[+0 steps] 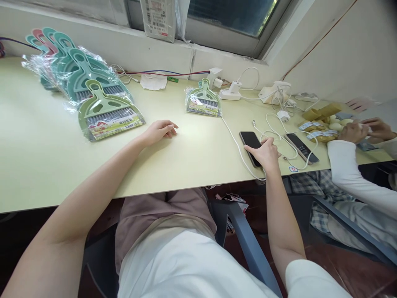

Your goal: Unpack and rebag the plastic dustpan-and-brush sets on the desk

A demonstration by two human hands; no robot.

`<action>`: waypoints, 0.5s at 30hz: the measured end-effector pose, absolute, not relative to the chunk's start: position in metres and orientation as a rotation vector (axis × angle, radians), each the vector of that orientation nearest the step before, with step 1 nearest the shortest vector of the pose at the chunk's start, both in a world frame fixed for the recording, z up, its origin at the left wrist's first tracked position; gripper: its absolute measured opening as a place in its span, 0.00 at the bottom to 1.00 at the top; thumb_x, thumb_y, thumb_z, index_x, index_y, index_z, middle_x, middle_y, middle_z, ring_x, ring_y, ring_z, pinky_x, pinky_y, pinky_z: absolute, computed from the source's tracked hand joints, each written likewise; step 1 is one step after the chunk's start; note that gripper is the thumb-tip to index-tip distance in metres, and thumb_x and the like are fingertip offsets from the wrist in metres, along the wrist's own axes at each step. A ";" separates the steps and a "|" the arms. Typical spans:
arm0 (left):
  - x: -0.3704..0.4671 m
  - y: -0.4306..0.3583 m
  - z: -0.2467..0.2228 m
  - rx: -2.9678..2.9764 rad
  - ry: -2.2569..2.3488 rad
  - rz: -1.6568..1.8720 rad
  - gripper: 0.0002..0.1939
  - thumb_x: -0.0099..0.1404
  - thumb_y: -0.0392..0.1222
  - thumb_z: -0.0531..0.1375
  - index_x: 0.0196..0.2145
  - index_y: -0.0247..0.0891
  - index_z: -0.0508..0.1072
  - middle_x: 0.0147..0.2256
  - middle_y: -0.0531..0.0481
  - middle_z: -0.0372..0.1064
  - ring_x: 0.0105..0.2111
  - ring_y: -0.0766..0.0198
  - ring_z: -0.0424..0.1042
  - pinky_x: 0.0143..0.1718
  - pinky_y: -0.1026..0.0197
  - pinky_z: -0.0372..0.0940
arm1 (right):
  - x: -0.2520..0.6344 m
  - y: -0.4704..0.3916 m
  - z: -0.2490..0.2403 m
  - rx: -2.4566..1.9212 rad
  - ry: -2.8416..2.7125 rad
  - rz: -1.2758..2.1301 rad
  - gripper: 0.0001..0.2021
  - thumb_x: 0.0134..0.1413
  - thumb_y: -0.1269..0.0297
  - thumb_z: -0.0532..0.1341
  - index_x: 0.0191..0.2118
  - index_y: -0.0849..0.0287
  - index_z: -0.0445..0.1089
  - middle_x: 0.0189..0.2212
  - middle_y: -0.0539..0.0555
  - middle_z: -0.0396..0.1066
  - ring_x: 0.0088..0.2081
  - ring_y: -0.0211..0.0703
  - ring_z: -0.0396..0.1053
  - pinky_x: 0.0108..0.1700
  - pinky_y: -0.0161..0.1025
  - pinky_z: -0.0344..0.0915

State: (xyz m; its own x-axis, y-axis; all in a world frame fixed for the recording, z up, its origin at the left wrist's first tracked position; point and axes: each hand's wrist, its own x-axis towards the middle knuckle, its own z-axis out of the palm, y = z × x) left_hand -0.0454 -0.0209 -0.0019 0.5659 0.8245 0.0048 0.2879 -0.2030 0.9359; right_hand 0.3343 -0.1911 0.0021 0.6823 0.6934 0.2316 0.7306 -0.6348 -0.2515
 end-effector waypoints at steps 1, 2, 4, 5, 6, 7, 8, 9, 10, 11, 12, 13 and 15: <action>-0.045 -0.021 -0.002 1.760 0.925 0.646 0.20 0.63 0.54 0.57 0.42 0.35 0.76 0.37 0.42 0.76 0.33 0.62 0.72 0.39 0.57 0.68 | 0.334 -0.191 0.002 -2.575 -1.112 -0.157 0.33 0.40 0.42 0.65 0.46 0.58 0.55 0.43 0.65 0.68 0.50 0.64 0.64 0.51 0.62 0.57; -0.045 -0.020 -0.002 1.762 0.928 0.647 0.20 0.63 0.54 0.57 0.42 0.35 0.76 0.37 0.42 0.76 0.33 0.62 0.72 0.40 0.57 0.68 | 0.334 -0.190 0.003 -2.578 -1.102 -0.148 0.33 0.39 0.42 0.65 0.46 0.58 0.55 0.44 0.65 0.68 0.51 0.65 0.63 0.51 0.63 0.57; -0.045 -0.020 -0.003 1.766 0.932 0.650 0.20 0.63 0.53 0.57 0.42 0.34 0.76 0.37 0.42 0.76 0.33 0.62 0.72 0.40 0.56 0.68 | 0.334 -0.189 0.003 -2.582 -1.099 -0.130 0.33 0.39 0.43 0.66 0.45 0.58 0.55 0.45 0.66 0.68 0.51 0.65 0.63 0.51 0.63 0.57; -0.044 -0.020 -0.003 1.766 0.933 0.651 0.20 0.63 0.53 0.57 0.42 0.34 0.76 0.37 0.42 0.76 0.33 0.62 0.72 0.40 0.56 0.68 | 0.335 -0.189 0.003 -2.581 -1.106 -0.125 0.32 0.39 0.43 0.66 0.45 0.57 0.55 0.45 0.66 0.68 0.51 0.65 0.63 0.51 0.63 0.57; -0.044 -0.020 -0.003 1.764 0.933 0.651 0.20 0.63 0.53 0.57 0.42 0.34 0.76 0.37 0.42 0.76 0.33 0.62 0.72 0.40 0.56 0.68 | 0.335 -0.189 0.003 -2.579 -1.117 -0.123 0.32 0.39 0.43 0.66 0.45 0.57 0.55 0.45 0.66 0.68 0.51 0.65 0.63 0.51 0.63 0.57; -0.044 -0.020 -0.003 1.763 0.931 0.651 0.20 0.63 0.53 0.57 0.42 0.34 0.76 0.37 0.41 0.76 0.33 0.62 0.72 0.40 0.56 0.68 | 0.336 -0.189 0.003 -2.579 -1.132 -0.123 0.32 0.40 0.43 0.65 0.45 0.57 0.55 0.45 0.66 0.68 0.51 0.65 0.63 0.51 0.63 0.57; -0.044 -0.020 -0.003 1.761 0.929 0.650 0.20 0.63 0.53 0.57 0.42 0.34 0.76 0.37 0.41 0.76 0.33 0.62 0.72 0.40 0.56 0.68 | 0.336 -0.189 0.003 -2.581 -1.147 -0.120 0.31 0.40 0.43 0.65 0.45 0.57 0.55 0.45 0.66 0.68 0.51 0.65 0.63 0.51 0.62 0.57; -0.044 -0.021 -0.003 1.760 0.928 0.650 0.20 0.63 0.53 0.57 0.42 0.34 0.76 0.37 0.42 0.76 0.33 0.62 0.72 0.40 0.56 0.68 | 0.337 -0.189 0.003 -2.584 -1.163 -0.116 0.31 0.40 0.43 0.65 0.45 0.57 0.55 0.45 0.66 0.68 0.51 0.65 0.63 0.51 0.62 0.57; -0.044 -0.021 -0.002 1.759 0.927 0.650 0.20 0.63 0.53 0.57 0.42 0.34 0.76 0.37 0.42 0.76 0.33 0.62 0.72 0.40 0.57 0.68 | 0.338 -0.189 0.003 -2.586 -1.178 -0.112 0.31 0.41 0.42 0.64 0.45 0.57 0.55 0.46 0.66 0.68 0.51 0.65 0.63 0.51 0.62 0.57; -0.044 -0.021 -0.002 1.760 0.927 0.650 0.20 0.64 0.53 0.57 0.42 0.34 0.75 0.37 0.42 0.76 0.33 0.62 0.72 0.40 0.57 0.68 | 0.338 -0.189 0.003 -2.585 -1.190 -0.109 0.31 0.41 0.42 0.63 0.45 0.57 0.55 0.46 0.66 0.67 0.51 0.65 0.63 0.51 0.62 0.56; -0.044 -0.022 -0.002 1.761 0.926 0.650 0.20 0.64 0.53 0.57 0.42 0.34 0.75 0.37 0.42 0.76 0.33 0.62 0.72 0.40 0.57 0.68 | 0.339 -0.190 0.002 -2.582 -1.198 -0.111 0.30 0.42 0.42 0.63 0.45 0.57 0.55 0.46 0.66 0.67 0.52 0.65 0.62 0.51 0.63 0.56; -0.045 -0.022 -0.001 1.761 0.927 0.651 0.20 0.63 0.53 0.57 0.42 0.34 0.76 0.37 0.42 0.76 0.33 0.62 0.72 0.40 0.57 0.68 | 0.339 -0.190 0.002 -2.577 -1.201 -0.113 0.30 0.42 0.41 0.63 0.45 0.57 0.55 0.47 0.67 0.67 0.52 0.65 0.62 0.51 0.63 0.56; -0.045 -0.022 -0.001 1.758 0.927 0.652 0.19 0.63 0.53 0.57 0.42 0.34 0.76 0.37 0.42 0.76 0.33 0.62 0.72 0.40 0.57 0.68 | 0.339 -0.192 0.000 -2.563 -1.195 -0.109 0.31 0.42 0.41 0.62 0.45 0.56 0.55 0.48 0.67 0.67 0.53 0.66 0.61 0.51 0.64 0.55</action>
